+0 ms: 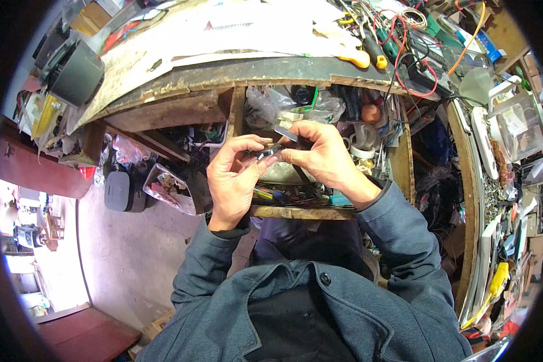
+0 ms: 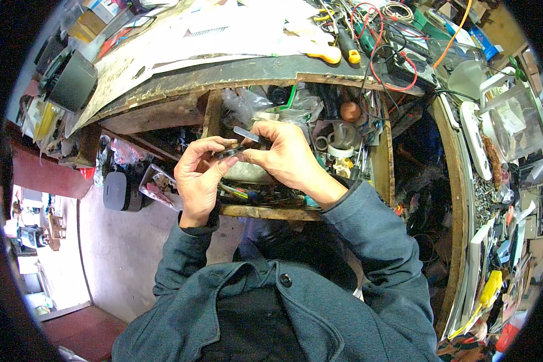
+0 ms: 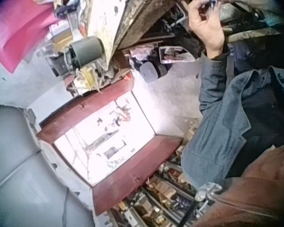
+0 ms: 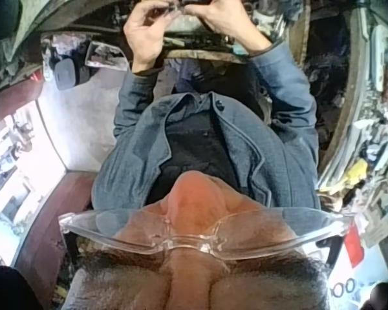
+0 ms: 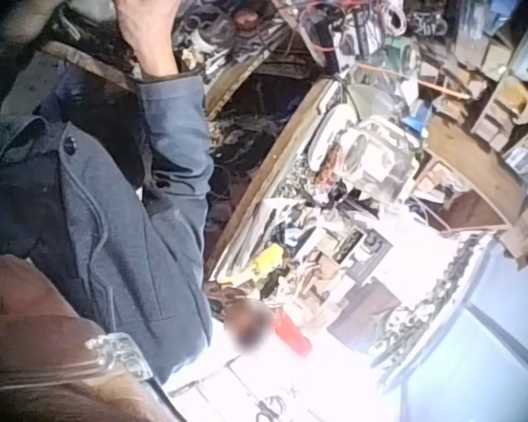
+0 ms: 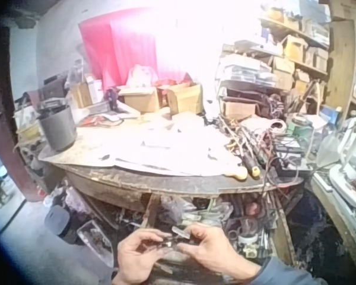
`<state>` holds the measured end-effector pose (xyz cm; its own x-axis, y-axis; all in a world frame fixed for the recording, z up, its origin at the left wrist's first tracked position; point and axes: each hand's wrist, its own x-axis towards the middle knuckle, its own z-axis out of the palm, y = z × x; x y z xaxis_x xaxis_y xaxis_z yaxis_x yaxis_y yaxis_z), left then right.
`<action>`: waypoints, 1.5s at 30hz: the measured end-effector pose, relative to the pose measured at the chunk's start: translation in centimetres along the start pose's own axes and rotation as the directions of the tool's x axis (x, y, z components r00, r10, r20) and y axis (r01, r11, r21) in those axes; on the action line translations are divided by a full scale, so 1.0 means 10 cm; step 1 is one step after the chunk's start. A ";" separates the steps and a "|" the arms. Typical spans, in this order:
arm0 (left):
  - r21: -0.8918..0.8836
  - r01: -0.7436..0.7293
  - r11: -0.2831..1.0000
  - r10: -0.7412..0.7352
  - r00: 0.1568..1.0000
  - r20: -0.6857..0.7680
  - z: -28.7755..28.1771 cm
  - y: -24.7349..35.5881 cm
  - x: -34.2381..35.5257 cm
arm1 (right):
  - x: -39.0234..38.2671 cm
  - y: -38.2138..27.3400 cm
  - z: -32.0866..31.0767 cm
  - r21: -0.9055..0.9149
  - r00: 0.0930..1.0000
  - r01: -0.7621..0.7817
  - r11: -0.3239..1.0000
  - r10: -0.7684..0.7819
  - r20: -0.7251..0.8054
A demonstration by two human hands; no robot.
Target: The person disassembles a small cylindrical electronic component using a screwdriver and pliers, removes a ring, and then handles a yellow-handled tool. The person also reaches for a kettle and a box of small parts on the cluttered workbench.
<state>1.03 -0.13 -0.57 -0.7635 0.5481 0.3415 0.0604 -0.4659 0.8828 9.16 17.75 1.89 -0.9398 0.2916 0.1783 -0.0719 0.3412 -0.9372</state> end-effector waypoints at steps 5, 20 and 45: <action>0.051 -0.021 0.998 0.020 1.000 0.004 -0.02 -0.01 -0.01 | 0.01 0.04 0.01 0.054 0.997 -0.061 0.997 0.057 0.060; 0.014 -0.072 0.997 0.073 0.997 -0.001 -0.01 -0.01 0.01 | 0.02 0.08 -0.02 0.145 0.982 -0.154 0.977 0.136 0.128; 0.111 0.056 0.992 -0.052 0.998 -0.039 -0.02 -0.01 0.00 | 0.02 0.01 -0.03 0.248 0.989 -0.130 0.960 0.110 0.095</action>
<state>0.88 -0.20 -0.72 -0.7899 0.5443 0.2824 0.0884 -0.3546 0.9308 9.07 18.14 1.92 -0.9696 0.2407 0.0450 -0.0296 0.0676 -0.9973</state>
